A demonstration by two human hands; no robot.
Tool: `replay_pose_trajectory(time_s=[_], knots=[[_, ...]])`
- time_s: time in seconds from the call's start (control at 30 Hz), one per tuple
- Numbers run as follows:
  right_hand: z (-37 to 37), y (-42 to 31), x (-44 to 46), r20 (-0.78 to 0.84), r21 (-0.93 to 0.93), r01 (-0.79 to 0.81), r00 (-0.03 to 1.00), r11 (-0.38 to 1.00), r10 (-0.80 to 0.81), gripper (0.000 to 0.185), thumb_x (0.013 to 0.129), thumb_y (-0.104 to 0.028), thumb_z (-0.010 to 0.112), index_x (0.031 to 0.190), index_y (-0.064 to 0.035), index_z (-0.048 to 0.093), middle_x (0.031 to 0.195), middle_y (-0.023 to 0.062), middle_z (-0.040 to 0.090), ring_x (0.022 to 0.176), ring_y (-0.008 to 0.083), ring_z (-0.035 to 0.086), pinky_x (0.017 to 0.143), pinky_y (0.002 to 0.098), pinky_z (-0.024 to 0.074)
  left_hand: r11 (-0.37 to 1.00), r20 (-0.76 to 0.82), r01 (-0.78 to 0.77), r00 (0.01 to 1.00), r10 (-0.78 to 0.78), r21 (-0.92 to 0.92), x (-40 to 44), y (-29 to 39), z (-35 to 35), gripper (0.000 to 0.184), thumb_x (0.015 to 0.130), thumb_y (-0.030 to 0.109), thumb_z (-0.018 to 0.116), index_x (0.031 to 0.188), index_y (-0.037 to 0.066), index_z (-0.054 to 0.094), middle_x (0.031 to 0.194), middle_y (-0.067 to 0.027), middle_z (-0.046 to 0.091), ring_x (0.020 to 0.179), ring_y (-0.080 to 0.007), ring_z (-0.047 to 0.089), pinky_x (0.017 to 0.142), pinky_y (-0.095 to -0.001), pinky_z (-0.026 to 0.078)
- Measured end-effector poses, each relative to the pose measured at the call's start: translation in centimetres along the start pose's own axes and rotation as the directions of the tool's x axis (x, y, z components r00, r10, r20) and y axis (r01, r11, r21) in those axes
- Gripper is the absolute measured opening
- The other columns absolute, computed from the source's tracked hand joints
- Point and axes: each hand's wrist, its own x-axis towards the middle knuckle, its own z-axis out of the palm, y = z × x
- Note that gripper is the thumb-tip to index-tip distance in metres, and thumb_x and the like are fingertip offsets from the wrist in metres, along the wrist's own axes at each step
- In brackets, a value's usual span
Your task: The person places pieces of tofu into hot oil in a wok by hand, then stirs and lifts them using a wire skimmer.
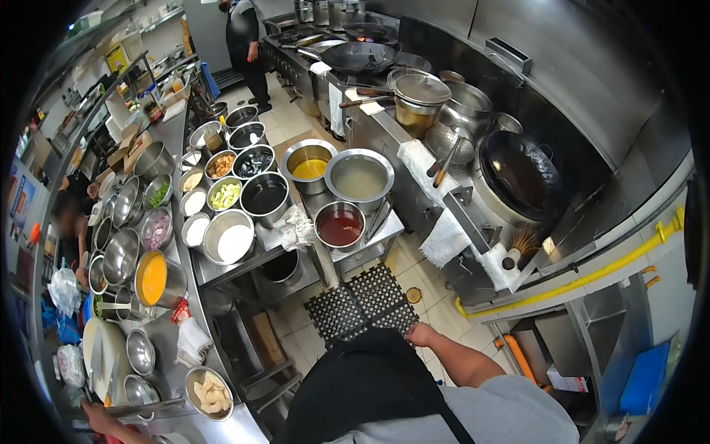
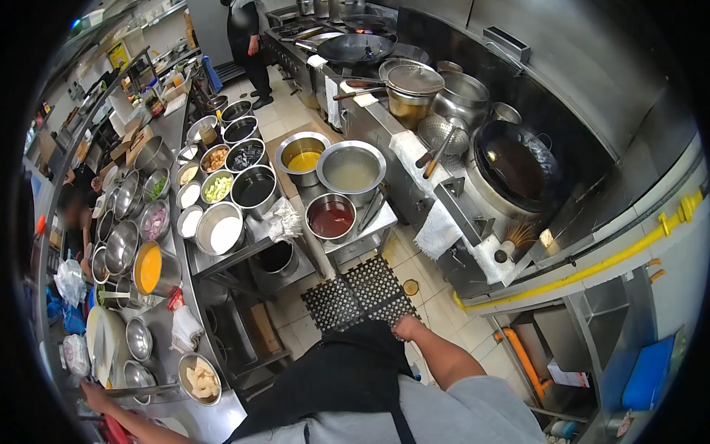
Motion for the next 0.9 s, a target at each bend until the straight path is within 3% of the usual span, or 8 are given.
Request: replay_pose_trajectory(time_s=[0.07,0.1,0.17,0.37,0.53,0.6,0.8,0.9], knots=[[0.5,0.1,-1.3,-0.102,0.035,0.100,0.990,0.994,-0.096,0.026,0.071,-0.032,0.051,0.067,-0.0088,0.062,0.072,0.0097,0.061,0.073,0.0229,0.059,0.067,0.0334,0.0465,0.996,-0.017,-0.061,0.998,0.063,0.068,0.7,-1.0,0.4,0.035,0.083,0.013,0.041,0.117,0.008,0.046,0.074,0.0001,0.051,0.058,-0.0131,0.047,0.053,-0.0211,0.038],[1.3,0.1,-2.0,0.020,0.332,-0.186,0.982,0.925,0.190,0.029,0.070,-0.035,0.054,0.065,-0.0068,0.062,0.062,0.0078,0.060,0.061,0.0204,0.059,0.061,0.0322,0.0468,0.964,-0.036,-0.148,0.986,0.160,0.221,1.1,-1.2,0.6,0.037,0.082,0.011,0.040,0.119,0.007,0.043,0.076,-0.0002,0.052,0.059,-0.0136,0.048,0.054,-0.0224,0.039],[1.5,-0.6,-5.3,0.039,0.378,-0.221,0.974,0.899,0.223,0.031,0.070,-0.036,0.055,0.063,-0.0060,0.061,0.058,0.0073,0.060,0.056,0.0197,0.058,0.059,0.0318,0.0467,0.957,0.002,-0.141,0.989,0.146,-0.253,2.2,-2.9,2.1,0.043,0.080,0.012,0.039,0.123,0.013,0.037,0.084,-0.0054,0.058,0.063,-0.0207,0.054,0.059,-0.0311,0.044],[6.5,2.8,-11.5,0.062,0.662,-0.413,0.861,0.625,0.504,0.025,0.070,-0.027,0.063,0.075,-0.0028,0.061,0.059,0.0085,0.060,0.051,0.0155,0.058,0.050,0.0298,0.0468,0.834,0.051,-0.035,0.999,0.008,0.550,1.6,2.4,-0.7,0.045,0.076,0.022,0.043,0.121,0.026,0.040,0.099,-0.0133,0.058,0.077,-0.0330,0.059,0.063,-0.0410,0.044],[11.3,3.9,-18.3,0.136,0.733,-0.505,0.765,0.456,0.630,0.028,0.070,-0.029,0.062,0.076,-0.0027,0.061,0.059,0.0094,0.060,0.049,0.0171,0.057,0.047,0.0294,0.0460,0.811,0.077,-0.134,0.991,0.110,0.570,1.1,4.9,-1.9,0.042,0.078,0.022,0.039,0.120,0.025,0.041,0.097,-0.0122,0.059,0.081,-0.0337,0.058,0.067,-0.0431,0.044],[13.5,3.4,-23.0,0.120,0.496,-0.503,0.847,0.708,0.518,0.029,0.070,-0.033,0.061,0.073,-0.0040,0.061,0.058,0.0086,0.060,0.049,0.0177,0.057,0.049,0.0289,0.0462,0.866,0.069,-0.090,0.996,0.064,0.491,1.0,5.1,-1.8,0.040,0.080,0.024,0.035,0.119,0.023,0.042,0.096,-0.0141,0.060,0.083,-0.0346,0.057,0.068,-0.0441,0.043],[20.2,2.2,-27.6,0.084,0.606,-0.461,0.848,0.649,0.523,0.027,0.071,-0.029,0.062,0.074,-0.0025,0.061,0.060,0.0089,0.060,0.050,0.0155,0.058,0.046,0.0286,0.0462,0.871,0.032,-0.098,0.995,0.094,0.482,1.3,5.5,-0.9,0.037,0.085,0.027,0.030,0.121,0.028,0.039,0.095,-0.0178,0.059,0.084,-0.0363,0.056,0.070,-0.0448,0.043],[20.0,-0.7,-28.7,0.221,0.713,-0.526,0.796,0.464,0.563,0.023,0.071,-0.023,0.063,0.077,-0.0004,0.061,0.062,0.0102,0.059,0.052,0.0162,0.059,0.043,0.0286,0.0459,0.978,-0.045,0.132,0.991,-0.126,0.162,1.1,7.4,-2.4,0.052,0.082,0.046,0.031,0.097,0.005,0.059,0.095,-0.0202,0.059,0.088,-0.0384,0.055,0.078,-0.0461,0.039]])
